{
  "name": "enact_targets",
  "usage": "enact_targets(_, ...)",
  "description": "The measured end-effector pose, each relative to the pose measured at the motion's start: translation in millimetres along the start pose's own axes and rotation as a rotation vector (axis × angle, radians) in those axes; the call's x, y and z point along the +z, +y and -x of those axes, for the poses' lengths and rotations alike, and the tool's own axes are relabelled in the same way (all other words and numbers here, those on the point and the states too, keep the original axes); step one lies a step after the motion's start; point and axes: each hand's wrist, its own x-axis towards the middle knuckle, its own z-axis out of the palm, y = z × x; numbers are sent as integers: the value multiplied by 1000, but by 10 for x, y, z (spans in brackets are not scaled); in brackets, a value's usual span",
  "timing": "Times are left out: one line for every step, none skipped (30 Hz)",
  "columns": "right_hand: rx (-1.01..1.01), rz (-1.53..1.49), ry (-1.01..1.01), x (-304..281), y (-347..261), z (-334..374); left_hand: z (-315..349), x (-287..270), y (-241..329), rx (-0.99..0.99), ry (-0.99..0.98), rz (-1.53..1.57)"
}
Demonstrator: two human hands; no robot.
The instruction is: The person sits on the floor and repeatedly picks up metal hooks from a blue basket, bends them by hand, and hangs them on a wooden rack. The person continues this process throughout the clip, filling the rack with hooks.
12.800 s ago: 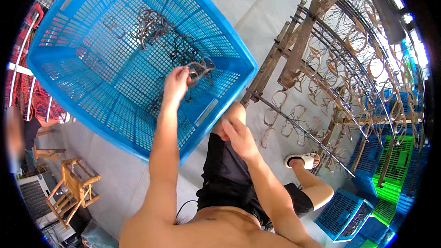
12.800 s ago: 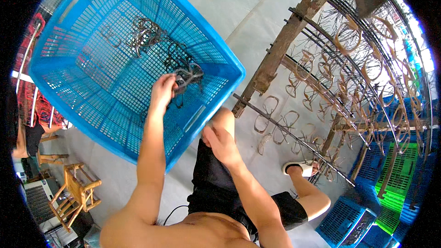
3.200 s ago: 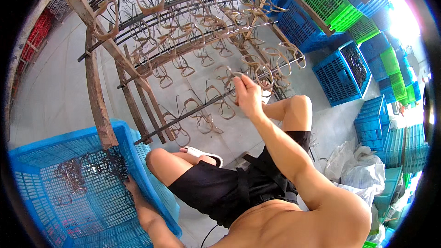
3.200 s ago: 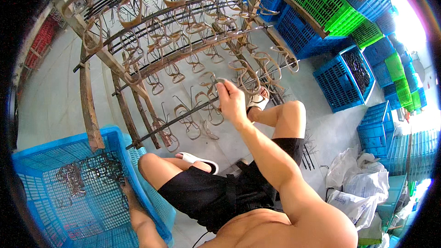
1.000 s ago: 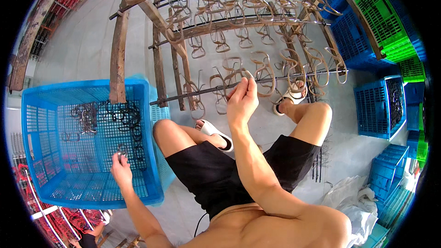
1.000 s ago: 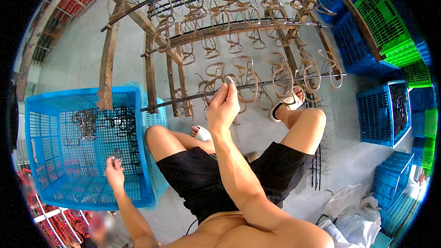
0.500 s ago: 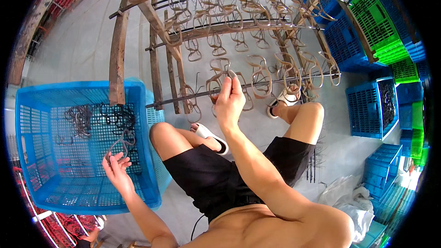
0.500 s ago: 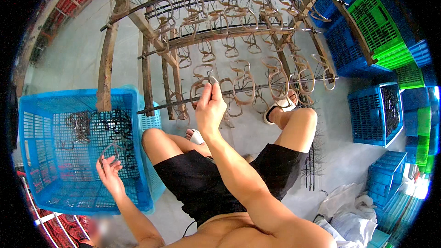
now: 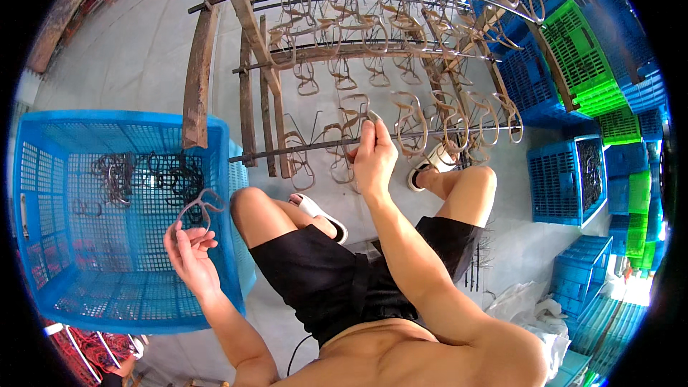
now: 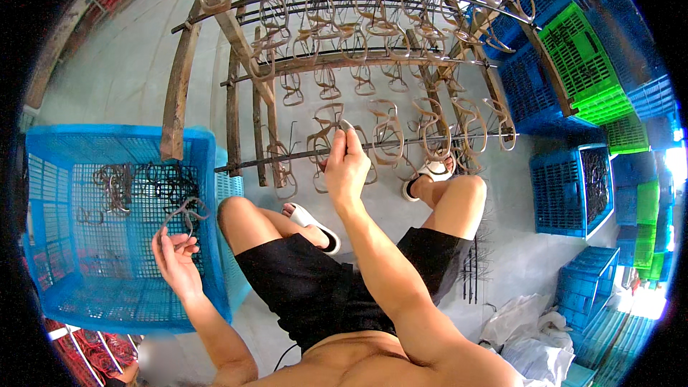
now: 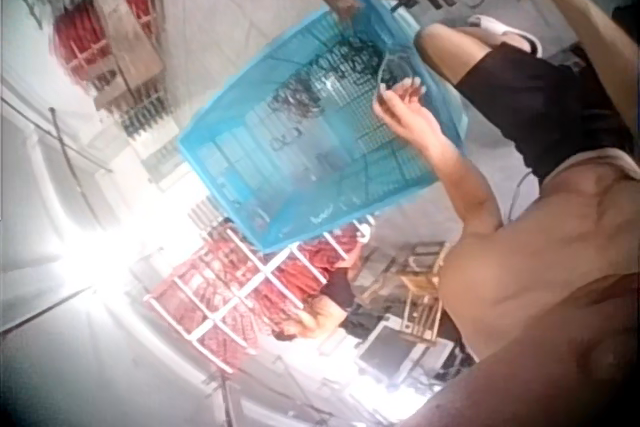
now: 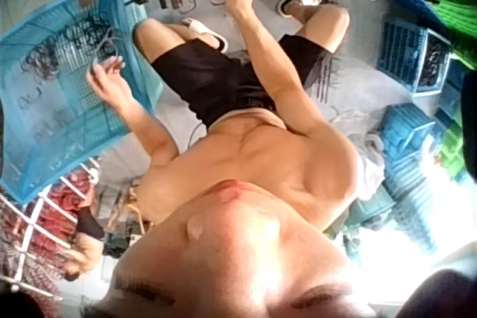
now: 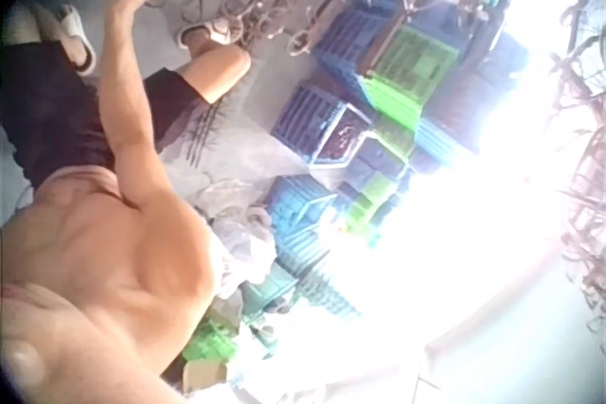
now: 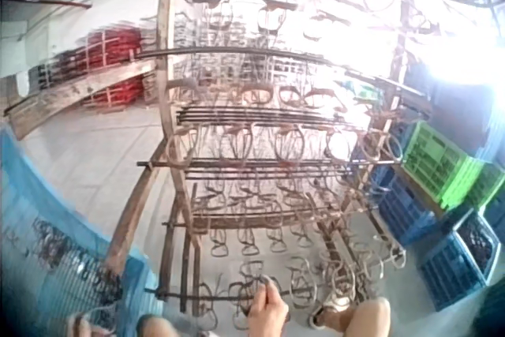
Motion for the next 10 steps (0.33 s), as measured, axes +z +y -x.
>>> enact_targets(-31,-3,-6,3,9,12,6,22,-11,-3,-20,16)
enact_targets(-62,-5,-13,22,23,28,16,38,-31,-7,-40,33)
enact_targets(-94,-15,-16,59,21,41,5,62,-28,-3,-64,47)
enact_targets(-41,-54,-34,85,-34,67,11,105,-15,-14,-44,53)
enact_targets(-32,-48,-25,79,-50,55,19,143,-1,-13,-56,56)
enact_targets(-19,-44,-15,79,-55,52,27,162,17,-12,-68,54)
enact_targets(-6,-40,-6,77,-59,47,37,184,33,-12,-80,51)
enact_targets(-4,-55,-6,70,-39,35,48,207,38,-9,-103,52)
enact_targets(-4,-68,-4,51,9,7,59,230,35,-4,-140,70)
enact_targets(-3,-81,-2,30,74,-27,70,246,26,0,-178,87)
